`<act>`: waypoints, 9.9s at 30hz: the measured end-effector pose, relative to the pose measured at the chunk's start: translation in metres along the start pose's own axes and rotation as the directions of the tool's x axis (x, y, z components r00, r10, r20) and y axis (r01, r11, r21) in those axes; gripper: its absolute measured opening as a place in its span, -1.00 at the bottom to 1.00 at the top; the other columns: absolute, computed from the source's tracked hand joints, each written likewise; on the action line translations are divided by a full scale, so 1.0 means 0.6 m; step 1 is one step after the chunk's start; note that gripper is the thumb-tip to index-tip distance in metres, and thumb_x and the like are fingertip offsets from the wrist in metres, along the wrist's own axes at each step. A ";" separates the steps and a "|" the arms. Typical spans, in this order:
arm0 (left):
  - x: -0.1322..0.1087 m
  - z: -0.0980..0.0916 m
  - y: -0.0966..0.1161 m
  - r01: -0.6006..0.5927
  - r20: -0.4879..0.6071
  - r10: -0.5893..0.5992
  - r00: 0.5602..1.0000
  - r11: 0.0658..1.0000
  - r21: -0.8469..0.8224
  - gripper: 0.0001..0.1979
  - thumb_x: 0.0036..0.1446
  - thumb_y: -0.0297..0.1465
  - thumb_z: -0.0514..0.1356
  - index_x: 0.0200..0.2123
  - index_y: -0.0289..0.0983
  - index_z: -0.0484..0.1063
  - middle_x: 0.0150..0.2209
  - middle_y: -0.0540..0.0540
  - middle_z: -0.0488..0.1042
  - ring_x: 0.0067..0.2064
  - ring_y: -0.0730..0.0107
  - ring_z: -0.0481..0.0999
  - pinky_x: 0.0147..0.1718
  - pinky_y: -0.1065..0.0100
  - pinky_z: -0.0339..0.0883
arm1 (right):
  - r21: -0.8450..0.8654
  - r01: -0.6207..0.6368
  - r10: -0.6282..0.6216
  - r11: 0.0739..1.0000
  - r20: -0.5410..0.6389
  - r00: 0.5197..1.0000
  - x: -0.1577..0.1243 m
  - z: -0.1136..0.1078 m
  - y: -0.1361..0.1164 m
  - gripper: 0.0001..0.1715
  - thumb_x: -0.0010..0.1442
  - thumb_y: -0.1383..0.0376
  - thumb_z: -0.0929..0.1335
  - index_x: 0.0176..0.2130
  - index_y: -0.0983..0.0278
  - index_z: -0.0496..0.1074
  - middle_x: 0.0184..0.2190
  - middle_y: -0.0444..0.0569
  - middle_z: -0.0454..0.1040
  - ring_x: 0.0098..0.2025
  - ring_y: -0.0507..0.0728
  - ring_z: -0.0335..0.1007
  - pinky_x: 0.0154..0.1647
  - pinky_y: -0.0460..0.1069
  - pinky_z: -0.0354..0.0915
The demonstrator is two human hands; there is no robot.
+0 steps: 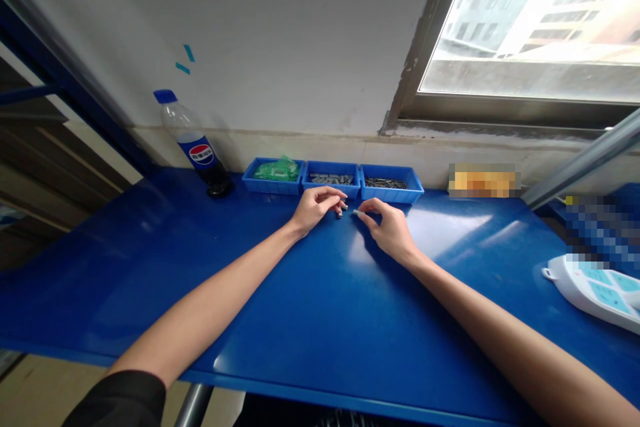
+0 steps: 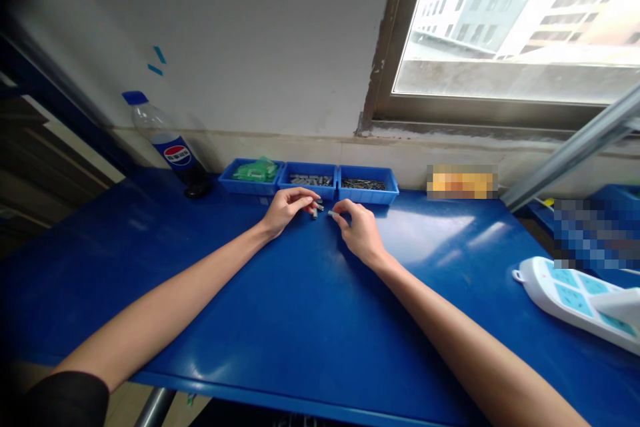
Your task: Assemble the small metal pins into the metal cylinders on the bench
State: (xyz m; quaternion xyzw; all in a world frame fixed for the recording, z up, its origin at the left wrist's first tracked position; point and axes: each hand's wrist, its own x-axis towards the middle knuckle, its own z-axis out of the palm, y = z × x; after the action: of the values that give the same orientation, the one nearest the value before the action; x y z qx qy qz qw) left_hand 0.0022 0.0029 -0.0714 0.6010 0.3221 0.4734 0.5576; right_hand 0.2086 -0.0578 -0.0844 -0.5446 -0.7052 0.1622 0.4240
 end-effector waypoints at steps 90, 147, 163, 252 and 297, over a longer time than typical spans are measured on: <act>0.002 -0.002 0.001 -0.012 -0.046 0.018 0.999 0.992 0.126 -0.81 0.11 -0.37 0.28 -0.29 -0.35 0.64 -0.37 -0.14 0.63 -0.41 0.37 0.59 -0.31 0.35 0.47 | -0.188 0.175 -0.167 0.966 0.059 0.984 -0.008 0.008 -0.016 -0.68 0.41 0.33 0.27 0.01 0.20 0.57 -0.02 0.05 0.65 -0.03 0.23 0.62 0.04 0.08 0.49; -0.004 0.000 -0.001 -0.067 -0.087 0.066 0.994 0.998 -0.006 -0.58 -0.03 -0.20 0.49 -0.16 -0.35 0.62 -0.22 -0.24 0.69 -0.13 0.05 0.71 0.01 0.10 0.55 | 0.154 -0.008 0.024 0.988 -0.099 0.995 0.005 -0.005 -0.008 -0.78 0.20 0.18 0.42 -0.19 0.22 0.61 -0.22 0.03 0.66 -0.21 0.22 0.59 -0.10 0.13 0.52; -0.002 0.002 -0.006 -0.082 -0.014 0.086 0.996 0.978 0.190 -0.78 0.15 -0.35 0.28 -0.20 -0.34 0.64 -0.22 -0.21 0.67 -0.27 0.22 0.70 -0.23 0.30 0.55 | -0.099 0.097 -0.096 0.990 0.021 0.995 0.002 0.001 -0.003 -0.83 0.26 0.32 0.39 -0.25 0.16 0.63 -0.20 0.01 0.67 -0.06 0.28 0.54 0.05 0.21 0.44; -0.005 0.000 -0.005 -0.078 0.133 0.052 0.990 0.977 0.197 -0.60 0.06 -0.16 0.43 -0.14 -0.30 0.54 -0.26 -0.14 0.65 -0.26 0.28 0.67 -0.22 0.33 0.54 | 0.206 -0.080 0.059 0.975 0.104 0.993 0.004 -0.007 -0.014 -0.64 0.20 0.02 0.46 -0.14 0.21 0.62 -0.29 -0.01 0.67 -0.28 0.19 0.59 -0.24 0.05 0.44; -0.003 -0.004 -0.002 -0.039 0.111 0.022 0.994 0.987 0.159 -0.65 0.10 -0.16 0.39 -0.28 -0.37 0.60 -0.35 -0.17 0.66 -0.35 0.30 0.65 -0.26 0.32 0.52 | 0.325 -0.192 0.140 0.926 0.179 0.974 0.007 -0.007 -0.014 -0.60 0.25 -0.03 0.40 -0.27 0.25 0.59 -0.33 0.02 0.66 -0.33 0.19 0.59 -0.24 0.03 0.46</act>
State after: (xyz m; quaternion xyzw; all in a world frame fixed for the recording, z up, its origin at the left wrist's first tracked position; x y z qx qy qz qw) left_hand -0.0005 0.0021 -0.0729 0.6739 0.3190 0.4207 0.5169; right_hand 0.2064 -0.0582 -0.0742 -0.5072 -0.6481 0.3579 0.4412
